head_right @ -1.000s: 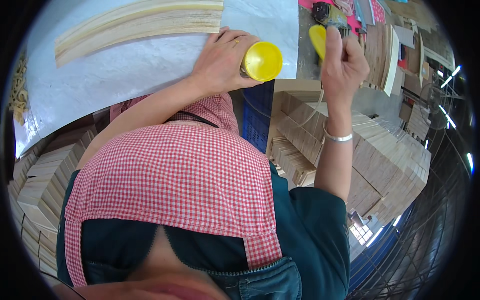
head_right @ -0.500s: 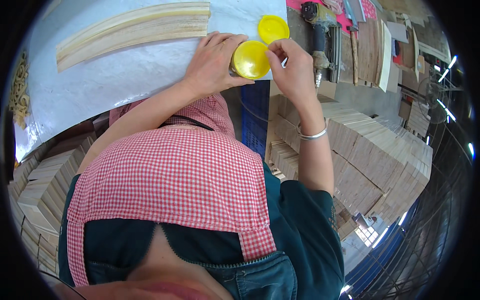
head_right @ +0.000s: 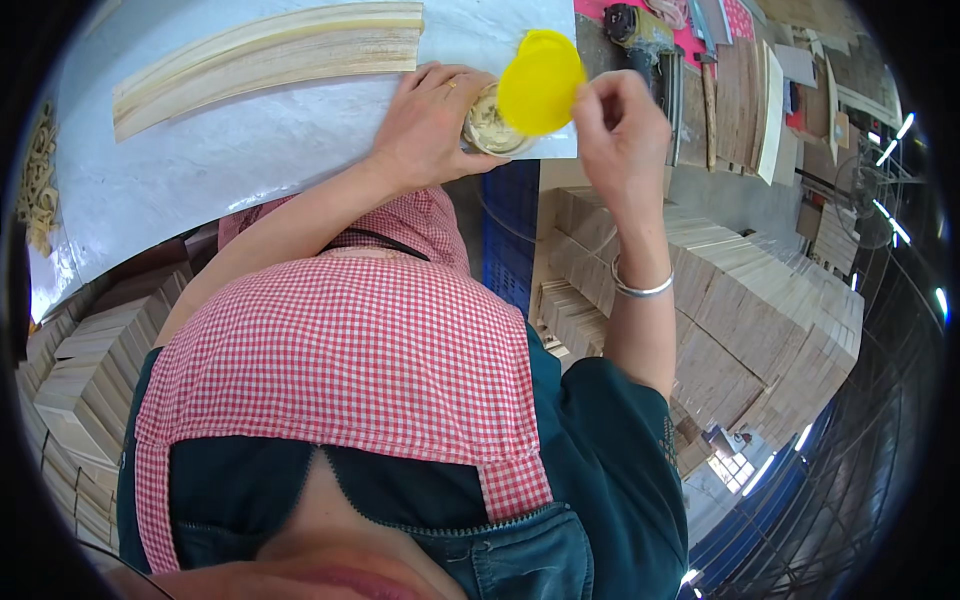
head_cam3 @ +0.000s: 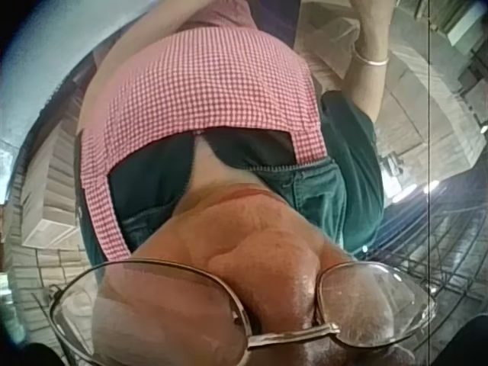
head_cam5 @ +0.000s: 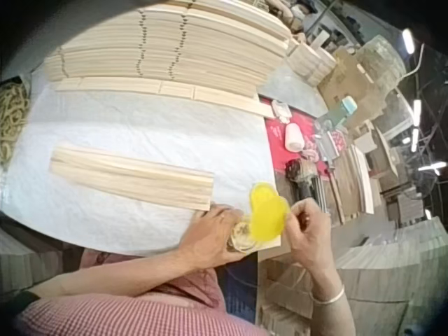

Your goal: Assemble wooden frames using a pneumatic nail gun and wood glue.

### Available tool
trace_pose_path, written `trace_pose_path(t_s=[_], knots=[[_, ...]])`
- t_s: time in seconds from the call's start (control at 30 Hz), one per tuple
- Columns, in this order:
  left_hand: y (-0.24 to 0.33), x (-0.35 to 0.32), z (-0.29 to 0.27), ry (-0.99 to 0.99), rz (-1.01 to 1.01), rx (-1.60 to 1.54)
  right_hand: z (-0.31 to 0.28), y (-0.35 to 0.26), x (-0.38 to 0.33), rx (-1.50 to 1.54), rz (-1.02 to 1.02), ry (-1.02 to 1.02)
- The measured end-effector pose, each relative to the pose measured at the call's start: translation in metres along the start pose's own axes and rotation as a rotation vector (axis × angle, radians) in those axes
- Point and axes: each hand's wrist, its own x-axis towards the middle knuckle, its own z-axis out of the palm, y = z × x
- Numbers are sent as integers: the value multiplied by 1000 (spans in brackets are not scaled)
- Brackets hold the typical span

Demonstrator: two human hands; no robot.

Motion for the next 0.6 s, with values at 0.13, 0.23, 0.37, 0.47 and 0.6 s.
trace_pose_path(t_s=[0.13,0.23,0.37,0.47,0.6], knots=[[0,0,1,11,31,6,12,25,13,16,20,311],[3,2,0,23,34,-7,37,65,28,-85,61,337],[2,1,0,64,52,25,41,65,23,-154,-27,331],[0,0,1,96,75,53,34,43,5,-151,-146,281],[-3,0,-1,109,98,43,35,8,-26,-91,-336,75]])
